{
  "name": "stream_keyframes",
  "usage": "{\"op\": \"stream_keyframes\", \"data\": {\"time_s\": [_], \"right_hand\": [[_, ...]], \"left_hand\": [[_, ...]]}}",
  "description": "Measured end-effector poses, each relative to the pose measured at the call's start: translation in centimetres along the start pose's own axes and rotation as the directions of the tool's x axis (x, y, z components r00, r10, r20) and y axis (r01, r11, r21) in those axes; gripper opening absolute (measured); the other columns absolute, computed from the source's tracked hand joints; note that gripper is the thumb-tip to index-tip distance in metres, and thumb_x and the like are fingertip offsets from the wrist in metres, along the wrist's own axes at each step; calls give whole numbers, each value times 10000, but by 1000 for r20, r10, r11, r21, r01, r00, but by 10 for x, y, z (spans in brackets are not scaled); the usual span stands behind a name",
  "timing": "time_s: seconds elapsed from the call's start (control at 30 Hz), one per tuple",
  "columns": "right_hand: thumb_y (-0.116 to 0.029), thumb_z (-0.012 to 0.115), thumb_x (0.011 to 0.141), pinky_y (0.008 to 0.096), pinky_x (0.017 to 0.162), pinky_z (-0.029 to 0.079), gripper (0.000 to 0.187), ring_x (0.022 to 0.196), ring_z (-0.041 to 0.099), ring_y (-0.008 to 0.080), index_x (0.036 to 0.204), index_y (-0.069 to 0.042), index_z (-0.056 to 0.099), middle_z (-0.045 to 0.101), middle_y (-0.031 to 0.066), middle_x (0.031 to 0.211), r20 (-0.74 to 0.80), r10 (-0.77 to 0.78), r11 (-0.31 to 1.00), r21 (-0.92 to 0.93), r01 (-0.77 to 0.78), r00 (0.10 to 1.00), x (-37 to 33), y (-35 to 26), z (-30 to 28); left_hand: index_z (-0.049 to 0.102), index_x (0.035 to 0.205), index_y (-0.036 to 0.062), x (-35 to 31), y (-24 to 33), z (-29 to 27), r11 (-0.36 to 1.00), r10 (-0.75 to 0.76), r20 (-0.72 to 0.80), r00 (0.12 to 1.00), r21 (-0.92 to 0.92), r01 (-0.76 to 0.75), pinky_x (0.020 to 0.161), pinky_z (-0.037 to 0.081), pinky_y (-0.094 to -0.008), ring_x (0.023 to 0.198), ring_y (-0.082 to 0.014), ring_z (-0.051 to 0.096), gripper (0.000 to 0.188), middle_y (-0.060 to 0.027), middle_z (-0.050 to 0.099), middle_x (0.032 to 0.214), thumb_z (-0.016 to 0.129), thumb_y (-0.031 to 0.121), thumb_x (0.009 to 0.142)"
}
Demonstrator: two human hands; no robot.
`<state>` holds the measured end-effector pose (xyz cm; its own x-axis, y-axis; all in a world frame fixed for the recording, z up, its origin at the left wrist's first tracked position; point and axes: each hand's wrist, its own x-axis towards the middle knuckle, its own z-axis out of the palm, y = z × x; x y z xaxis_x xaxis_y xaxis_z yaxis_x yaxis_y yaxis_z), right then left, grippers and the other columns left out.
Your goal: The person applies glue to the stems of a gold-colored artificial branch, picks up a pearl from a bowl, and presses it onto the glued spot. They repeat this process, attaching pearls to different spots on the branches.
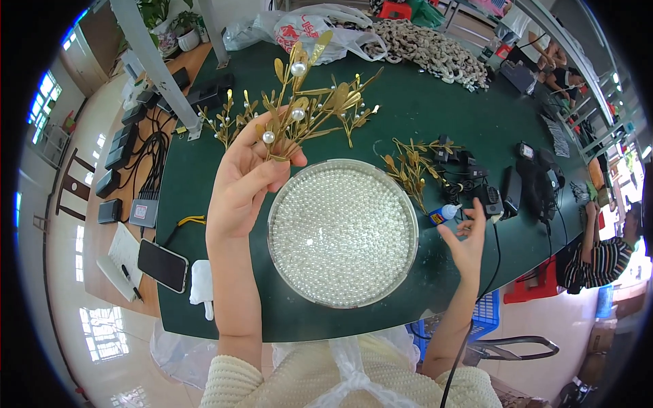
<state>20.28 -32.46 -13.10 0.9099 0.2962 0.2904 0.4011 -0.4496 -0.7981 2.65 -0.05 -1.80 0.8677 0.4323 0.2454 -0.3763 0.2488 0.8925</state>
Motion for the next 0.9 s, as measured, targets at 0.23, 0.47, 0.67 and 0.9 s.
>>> {"op": "stream_keyframes", "data": {"time_s": [0.23,0.47,0.67,0.9], "right_hand": [[-165,720,715,233,571,373,439,612,403,101,1095,1,575,494,33,840,34,55,997,-62,-53,998,6,11,29],[-161,687,784,226,594,409,219,633,479,69,909,-1,604,539,8,750,-40,76,985,155,-69,996,9,25,31],[-209,503,929,228,545,495,195,617,599,119,1009,-32,486,638,108,882,9,-61,737,675,39,998,55,-88,29],[-74,691,786,209,614,481,223,741,584,80,981,-15,599,629,39,888,165,-455,459,885,72,875,60,-173,25]], "left_hand": [[360,1309,-57,-4,2,-2,999,44,-7,999,8,-44,657,405,-228,842,-154,562,601,-141,580,984,539,-11,738],[368,1306,-50,1,-1,0,1000,30,-7,1000,-8,-30,754,420,-270,885,-188,571,587,-143,590,987,532,14,746],[300,1353,-29,-4,-5,-3,989,93,-128,987,123,-78,626,396,-201,761,-121,517,670,-91,548,902,581,86,756],[283,1358,11,-15,3,-13,968,177,-137,975,206,-146,608,338,-177,739,-79,434,640,-56,524,943,595,70,802]]}}
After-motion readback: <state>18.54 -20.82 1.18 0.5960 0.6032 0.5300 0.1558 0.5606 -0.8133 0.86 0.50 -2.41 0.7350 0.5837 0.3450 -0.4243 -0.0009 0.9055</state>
